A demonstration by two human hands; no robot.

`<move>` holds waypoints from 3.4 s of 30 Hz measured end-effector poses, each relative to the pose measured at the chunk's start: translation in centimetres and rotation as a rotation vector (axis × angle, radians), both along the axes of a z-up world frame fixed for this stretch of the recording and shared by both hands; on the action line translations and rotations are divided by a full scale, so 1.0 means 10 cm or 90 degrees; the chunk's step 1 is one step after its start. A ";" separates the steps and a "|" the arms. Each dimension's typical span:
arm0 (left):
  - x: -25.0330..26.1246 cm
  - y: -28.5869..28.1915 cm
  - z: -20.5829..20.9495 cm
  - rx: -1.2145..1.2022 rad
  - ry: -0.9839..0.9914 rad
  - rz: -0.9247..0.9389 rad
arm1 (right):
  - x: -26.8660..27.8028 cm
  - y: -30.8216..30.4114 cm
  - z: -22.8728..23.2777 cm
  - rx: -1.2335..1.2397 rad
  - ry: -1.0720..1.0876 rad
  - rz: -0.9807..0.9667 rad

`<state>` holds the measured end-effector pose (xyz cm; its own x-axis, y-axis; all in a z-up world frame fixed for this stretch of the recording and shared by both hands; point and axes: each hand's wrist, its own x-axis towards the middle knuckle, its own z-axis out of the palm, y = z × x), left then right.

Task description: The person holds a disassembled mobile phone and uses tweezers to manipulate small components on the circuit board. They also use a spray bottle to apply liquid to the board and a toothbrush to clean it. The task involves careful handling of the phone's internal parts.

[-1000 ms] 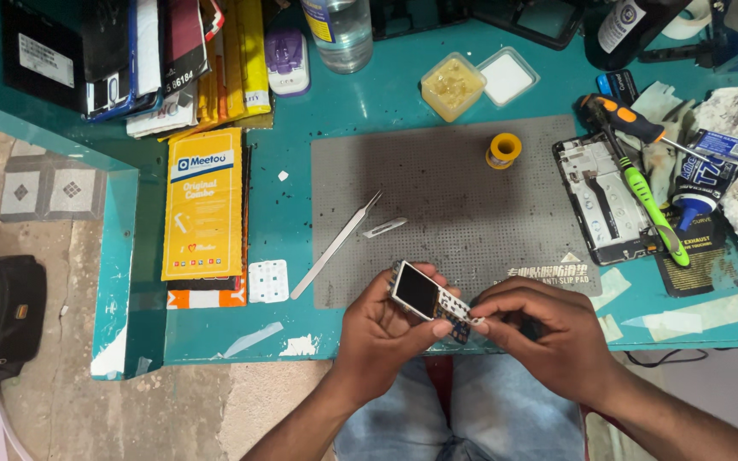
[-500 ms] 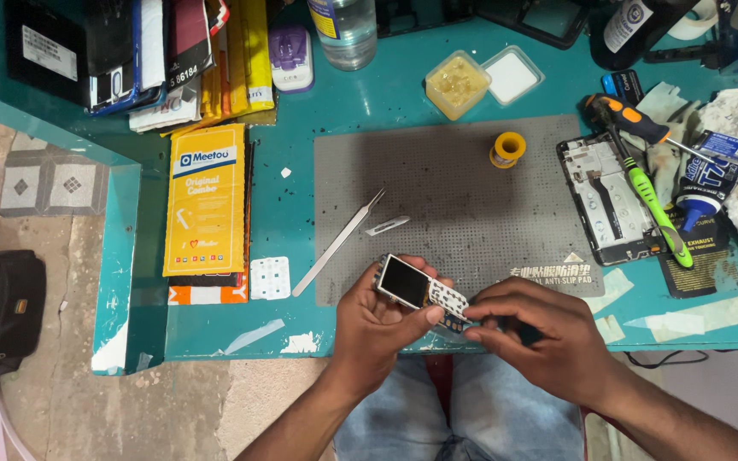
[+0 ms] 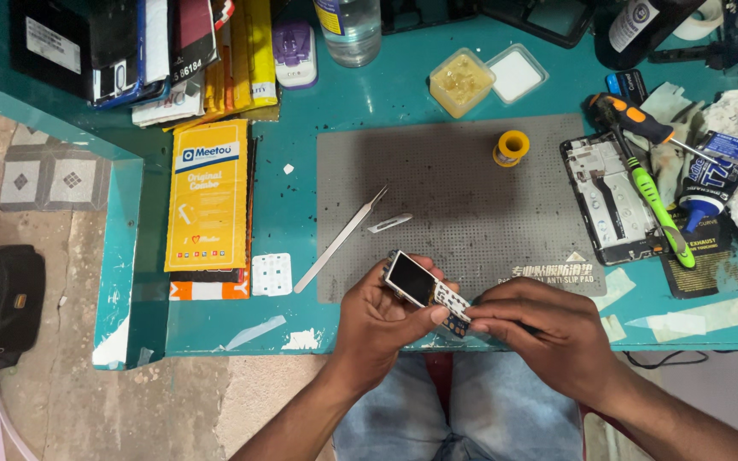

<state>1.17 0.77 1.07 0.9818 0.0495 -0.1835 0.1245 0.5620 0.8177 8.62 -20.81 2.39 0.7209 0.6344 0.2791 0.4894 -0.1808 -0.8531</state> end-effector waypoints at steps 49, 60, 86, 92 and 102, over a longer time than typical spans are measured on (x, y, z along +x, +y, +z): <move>0.00 0.09 -0.15 -0.055 0.017 -0.168 | 0.12 -0.14 -0.07 -0.018 0.283 0.248; -0.01 0.09 -0.16 -0.088 0.004 -0.163 | 0.12 -0.14 -0.09 0.004 0.307 0.251; -0.18 -0.07 0.09 0.388 -0.230 -0.001 | -0.12 -0.03 0.00 0.041 -0.148 0.028; -0.16 -0.04 0.14 0.501 -0.266 -0.064 | -0.12 -0.02 -0.10 0.088 -0.231 0.019; -0.13 -0.04 0.15 0.484 -0.254 -0.116 | -0.08 -0.06 -0.07 0.107 -0.138 -0.002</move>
<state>-0.13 0.34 2.56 0.9704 -0.1444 0.1937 -0.2153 -0.1534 0.9644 7.86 -21.39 1.66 0.6346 0.5640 0.5284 0.6639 -0.0479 -0.7463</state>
